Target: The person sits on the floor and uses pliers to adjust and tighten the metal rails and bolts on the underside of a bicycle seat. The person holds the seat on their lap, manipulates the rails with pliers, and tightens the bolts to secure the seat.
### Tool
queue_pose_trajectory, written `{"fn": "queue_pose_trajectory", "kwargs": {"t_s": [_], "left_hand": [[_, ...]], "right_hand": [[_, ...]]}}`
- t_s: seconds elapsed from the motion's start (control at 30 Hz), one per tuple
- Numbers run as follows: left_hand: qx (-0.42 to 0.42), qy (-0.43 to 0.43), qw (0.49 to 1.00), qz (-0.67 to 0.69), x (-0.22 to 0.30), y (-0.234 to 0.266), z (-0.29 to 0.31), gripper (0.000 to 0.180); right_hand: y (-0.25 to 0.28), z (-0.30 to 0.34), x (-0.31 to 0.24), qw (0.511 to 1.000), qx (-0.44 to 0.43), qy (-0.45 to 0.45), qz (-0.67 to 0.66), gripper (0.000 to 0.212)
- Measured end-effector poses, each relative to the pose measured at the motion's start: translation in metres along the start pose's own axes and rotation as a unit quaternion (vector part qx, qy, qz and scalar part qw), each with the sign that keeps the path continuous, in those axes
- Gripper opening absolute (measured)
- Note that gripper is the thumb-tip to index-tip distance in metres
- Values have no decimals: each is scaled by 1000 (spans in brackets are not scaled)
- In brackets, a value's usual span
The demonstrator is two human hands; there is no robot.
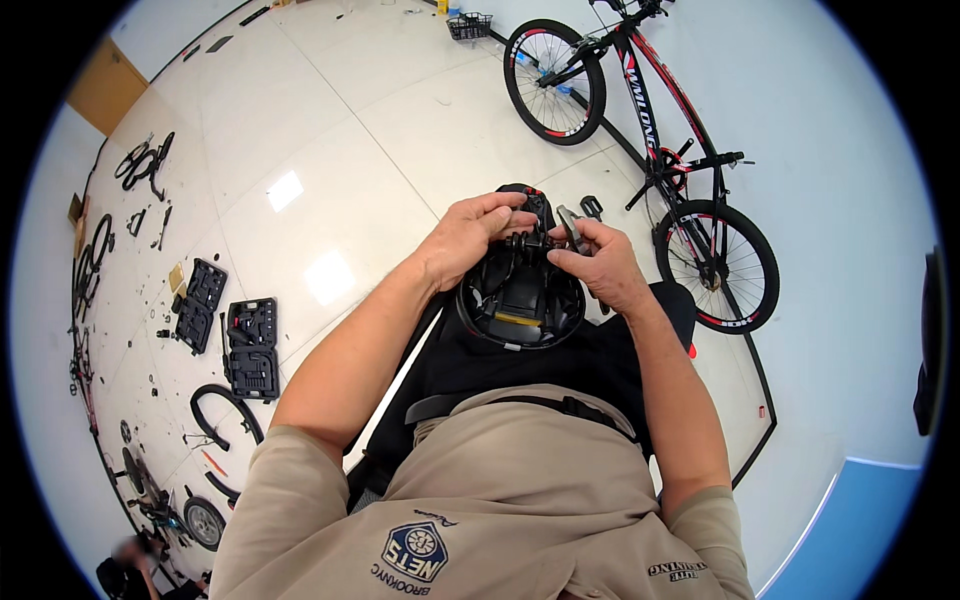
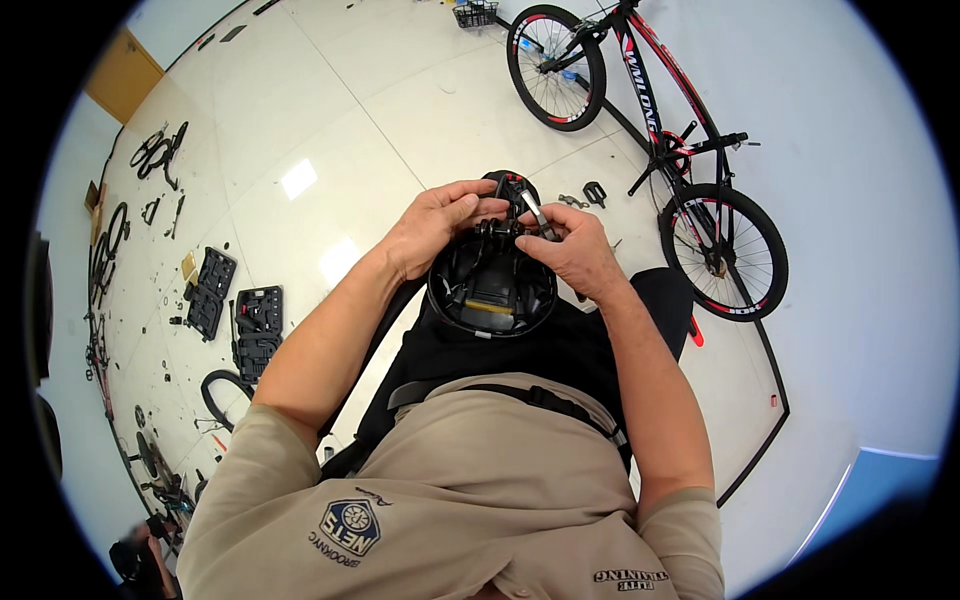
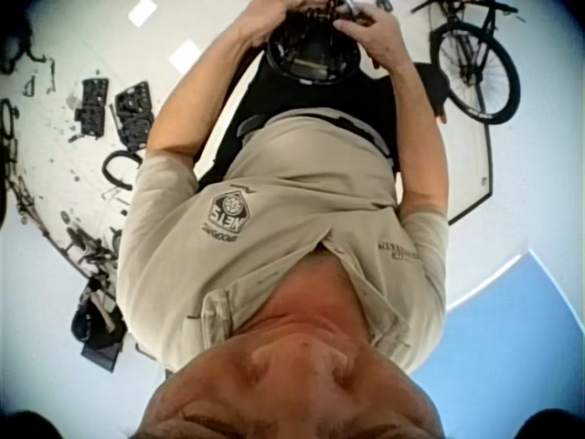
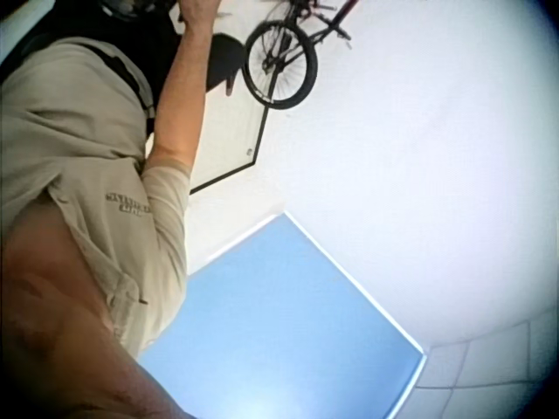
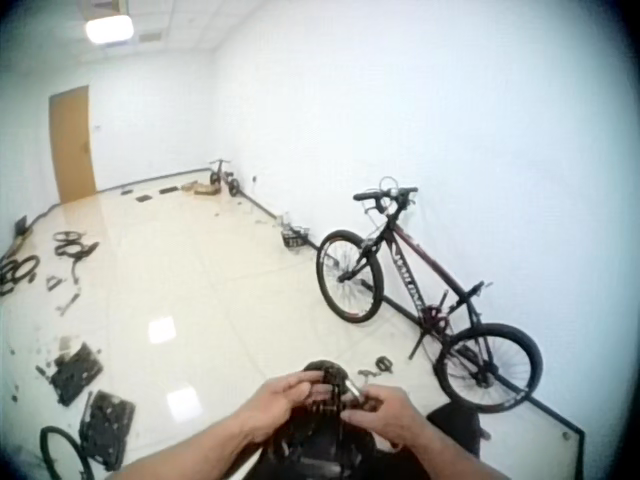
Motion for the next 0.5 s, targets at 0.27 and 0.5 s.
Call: {"fn": "queue_pose_trajectory", "kwargs": {"t_s": [0.27, 0.5], "left_hand": [[13, -56, 983, -174, 0, 7, 8, 24], [-31, -49, 972, -228, 8, 13, 6, 25]], "right_hand": [[2, 3, 0, 1000, 8, -1, -21, 30], [-1, 7, 0, 999, 9, -10, -32, 29]]}}
Point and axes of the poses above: each hand's wrist, its own z-axis away from the middle knuckle, its own y-axis out of the back of the hand, x = y × z, the point moved 6 cm from there along -z, towards the middle knuckle, and after that the axes turned 12 degrees about x, right-handed, at the moved point
